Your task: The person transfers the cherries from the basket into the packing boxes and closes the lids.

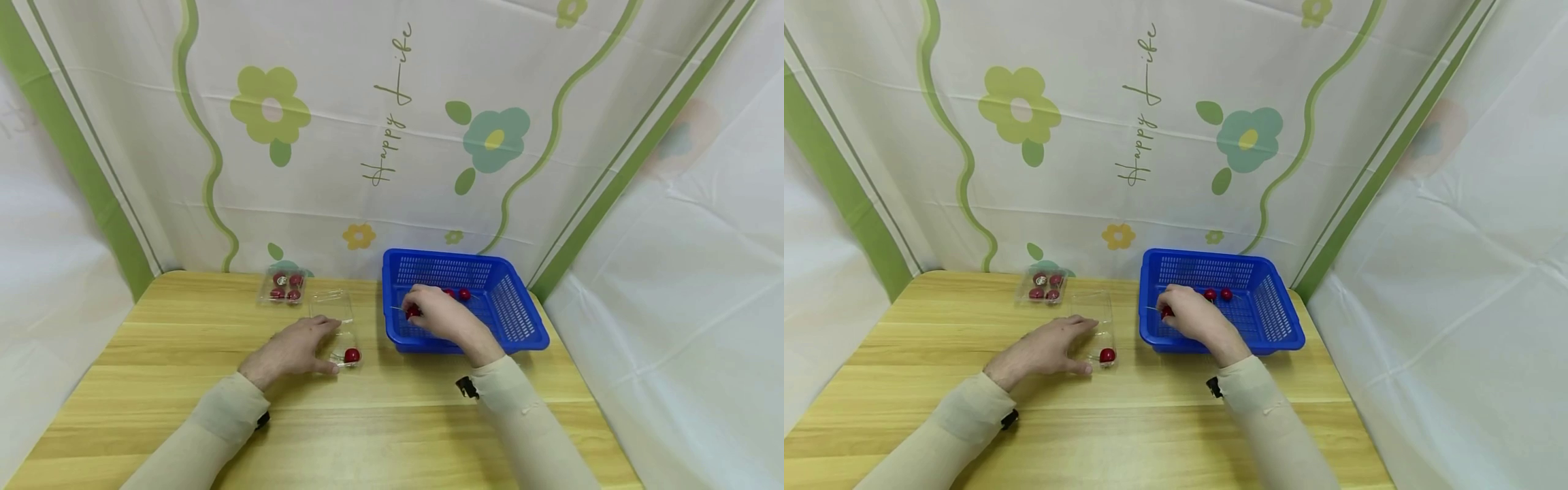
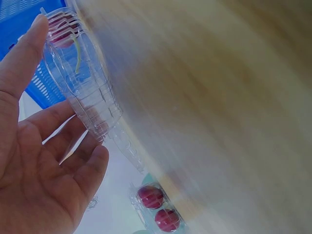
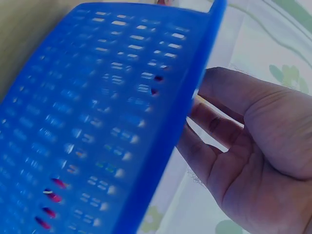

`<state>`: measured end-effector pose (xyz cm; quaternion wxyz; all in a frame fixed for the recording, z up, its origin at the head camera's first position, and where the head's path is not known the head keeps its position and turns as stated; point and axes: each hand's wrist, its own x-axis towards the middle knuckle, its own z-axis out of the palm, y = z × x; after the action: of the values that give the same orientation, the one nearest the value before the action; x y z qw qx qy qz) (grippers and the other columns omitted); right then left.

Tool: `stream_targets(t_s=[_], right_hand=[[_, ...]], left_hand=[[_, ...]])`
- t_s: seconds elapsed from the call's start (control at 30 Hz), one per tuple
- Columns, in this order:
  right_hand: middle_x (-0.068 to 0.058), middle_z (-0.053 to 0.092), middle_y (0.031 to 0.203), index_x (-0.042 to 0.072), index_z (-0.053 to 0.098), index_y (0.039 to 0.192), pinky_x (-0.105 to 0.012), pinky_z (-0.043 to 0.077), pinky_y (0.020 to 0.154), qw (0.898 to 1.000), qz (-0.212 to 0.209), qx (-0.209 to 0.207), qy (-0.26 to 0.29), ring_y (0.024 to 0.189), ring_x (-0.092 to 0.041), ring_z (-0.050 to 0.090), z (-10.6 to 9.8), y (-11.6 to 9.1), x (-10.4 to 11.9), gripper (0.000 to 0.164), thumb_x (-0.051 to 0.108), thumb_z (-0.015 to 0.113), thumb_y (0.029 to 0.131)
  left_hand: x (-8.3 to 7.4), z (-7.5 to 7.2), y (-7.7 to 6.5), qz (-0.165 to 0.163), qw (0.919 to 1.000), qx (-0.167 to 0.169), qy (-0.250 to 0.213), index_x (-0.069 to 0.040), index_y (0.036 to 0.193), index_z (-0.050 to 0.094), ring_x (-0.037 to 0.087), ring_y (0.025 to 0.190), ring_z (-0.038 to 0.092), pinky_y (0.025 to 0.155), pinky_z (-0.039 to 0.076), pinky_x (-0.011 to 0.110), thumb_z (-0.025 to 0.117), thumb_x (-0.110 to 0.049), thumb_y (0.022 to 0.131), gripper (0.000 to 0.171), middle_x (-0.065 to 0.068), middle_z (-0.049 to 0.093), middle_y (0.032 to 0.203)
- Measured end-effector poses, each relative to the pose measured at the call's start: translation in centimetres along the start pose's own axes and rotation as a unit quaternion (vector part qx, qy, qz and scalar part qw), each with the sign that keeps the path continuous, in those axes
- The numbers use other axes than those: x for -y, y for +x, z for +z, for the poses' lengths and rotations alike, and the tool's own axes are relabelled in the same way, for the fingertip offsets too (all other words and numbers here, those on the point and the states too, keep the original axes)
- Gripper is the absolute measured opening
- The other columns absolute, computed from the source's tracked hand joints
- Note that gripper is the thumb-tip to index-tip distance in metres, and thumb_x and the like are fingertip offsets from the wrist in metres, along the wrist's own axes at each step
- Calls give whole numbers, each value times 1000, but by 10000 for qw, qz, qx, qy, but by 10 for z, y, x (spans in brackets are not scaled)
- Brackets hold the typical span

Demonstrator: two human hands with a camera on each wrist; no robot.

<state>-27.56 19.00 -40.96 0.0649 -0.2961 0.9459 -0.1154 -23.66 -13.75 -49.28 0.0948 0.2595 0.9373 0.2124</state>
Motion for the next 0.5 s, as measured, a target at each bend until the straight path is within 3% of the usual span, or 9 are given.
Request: stream_targets(t_s=[0.17,0.23,0.5], right_hand=[[-10,80,129,7,86,126,-40,72,99,10000,-38,-32,-3,116,-25,79,-4,0,12,18,5,85,108],[-10,80,130,6,86,127,-40,72,101,9999,-80,-72,-6,117,-25,79,-6,0,17,19,5,85,108],[-8,80,128,6,85,127,-39,71,100,9995,-246,-205,29,114,-23,78,-15,-1,38,19,6,85,108]], left_hand=[[2,2,1,35,10000,-12,-38,2,168,58,54,156,62,134,51,70,101,-48,93,100,28,62,171],[11,8,4,85,9998,-102,-114,0,168,59,54,155,62,133,52,70,100,-55,92,102,27,62,171],[1,1,1,-22,10000,-4,-27,2,169,58,54,157,61,134,51,69,101,-46,94,99,28,61,172]])
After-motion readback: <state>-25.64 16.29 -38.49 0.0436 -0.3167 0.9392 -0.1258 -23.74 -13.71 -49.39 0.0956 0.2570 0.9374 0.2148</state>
